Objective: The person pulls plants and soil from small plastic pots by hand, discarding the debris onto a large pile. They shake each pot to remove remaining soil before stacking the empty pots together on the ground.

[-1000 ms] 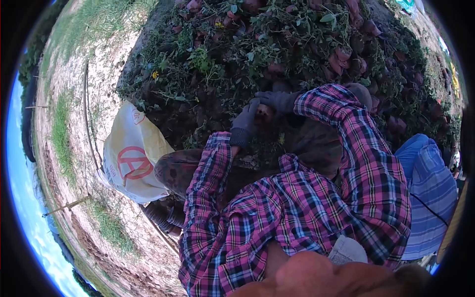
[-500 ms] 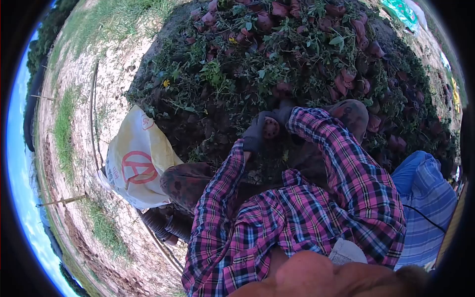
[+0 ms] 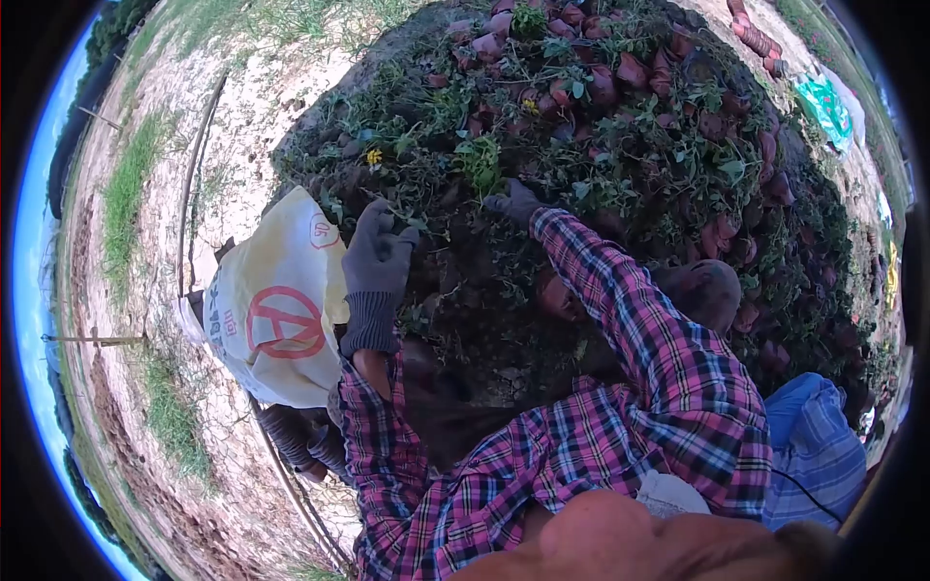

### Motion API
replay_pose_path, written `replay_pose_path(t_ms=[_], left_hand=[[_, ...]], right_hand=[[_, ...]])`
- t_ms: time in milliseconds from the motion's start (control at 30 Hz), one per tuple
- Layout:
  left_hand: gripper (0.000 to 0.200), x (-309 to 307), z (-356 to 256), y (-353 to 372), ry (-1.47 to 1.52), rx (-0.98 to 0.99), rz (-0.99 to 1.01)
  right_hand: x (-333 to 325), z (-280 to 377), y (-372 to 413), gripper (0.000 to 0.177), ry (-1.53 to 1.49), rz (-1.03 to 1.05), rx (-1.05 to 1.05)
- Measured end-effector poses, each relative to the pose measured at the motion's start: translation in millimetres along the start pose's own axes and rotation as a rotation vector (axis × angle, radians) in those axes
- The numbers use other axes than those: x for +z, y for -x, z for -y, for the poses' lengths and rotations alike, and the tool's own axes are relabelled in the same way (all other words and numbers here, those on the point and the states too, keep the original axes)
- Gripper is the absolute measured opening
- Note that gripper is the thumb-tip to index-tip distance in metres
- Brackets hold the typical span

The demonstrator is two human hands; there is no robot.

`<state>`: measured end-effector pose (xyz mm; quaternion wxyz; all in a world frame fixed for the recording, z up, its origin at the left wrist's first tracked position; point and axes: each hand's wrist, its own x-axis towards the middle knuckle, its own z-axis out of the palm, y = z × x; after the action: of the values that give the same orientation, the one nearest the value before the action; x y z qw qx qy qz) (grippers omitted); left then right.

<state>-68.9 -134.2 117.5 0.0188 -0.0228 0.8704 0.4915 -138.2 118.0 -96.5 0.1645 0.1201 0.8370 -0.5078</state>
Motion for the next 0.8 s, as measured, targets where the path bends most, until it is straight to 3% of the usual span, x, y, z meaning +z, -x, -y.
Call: replay_pose_path(t_ms=[33,133,167,267,300,400,500,600,667,733,767,800], left_hand=[[0.052,-0.6,3.5,1.6,-0.008,0.033,0.029],[0.056,-0.9,29.1,2.8,-0.354,0.167,-0.029],[0.054,-2.9,30.3,6.0,-0.443,0.138,-0.016],[0.051,-4.3,35.6,6.1,-0.473,0.172,0.033],[0.051,-4.4,32.3,5.9,-0.494,0.157,0.058],[0.050,1.6,25.9,4.8,-0.528,0.143,0.103],[0.049,5.5,25.1,5.4,-0.531,0.128,0.141],[0.049,8.6,23.7,4.5,-0.563,0.084,0.197],[0.048,10.0,19.1,2.2,-0.612,0.062,0.235],[0.048,11.8,21.4,-1.6,-0.585,0.046,0.233],[0.049,12.0,14.6,-3.5,-0.583,0.009,0.243],[0.049,10.3,13.4,-3.0,-0.579,-0.034,0.250]], right_hand=[[12.1,4.5,-13.9,0.087,-0.176,-0.049,0.011],[33.9,29.8,-30.4,0.083,-0.183,-0.231,0.029],[60.3,-0.7,-73.2,0.068,0.097,-0.269,0.106],[82.7,-2.2,-111.6,0.054,0.390,-0.100,0.112],[65.0,52.9,-72.3,0.047,0.342,-0.061,0.186],[75.4,57.7,-98.5,0.046,0.435,-0.135,-0.044],[68.5,105.6,-96.4,0.046,0.377,-0.176,-0.214],[56.7,184.8,-92.7,0.043,0.370,-0.133,-0.231],[66.2,209.9,-113.7,0.045,0.075,-0.236,-0.328],[65.7,266.3,-118.1,0.048,0.113,-0.224,-0.394],[68.7,287.8,-121.6,0.048,0.031,-0.364,-0.543],[56.8,338.6,-104.2,0.046,-0.082,-0.360,-0.654]])
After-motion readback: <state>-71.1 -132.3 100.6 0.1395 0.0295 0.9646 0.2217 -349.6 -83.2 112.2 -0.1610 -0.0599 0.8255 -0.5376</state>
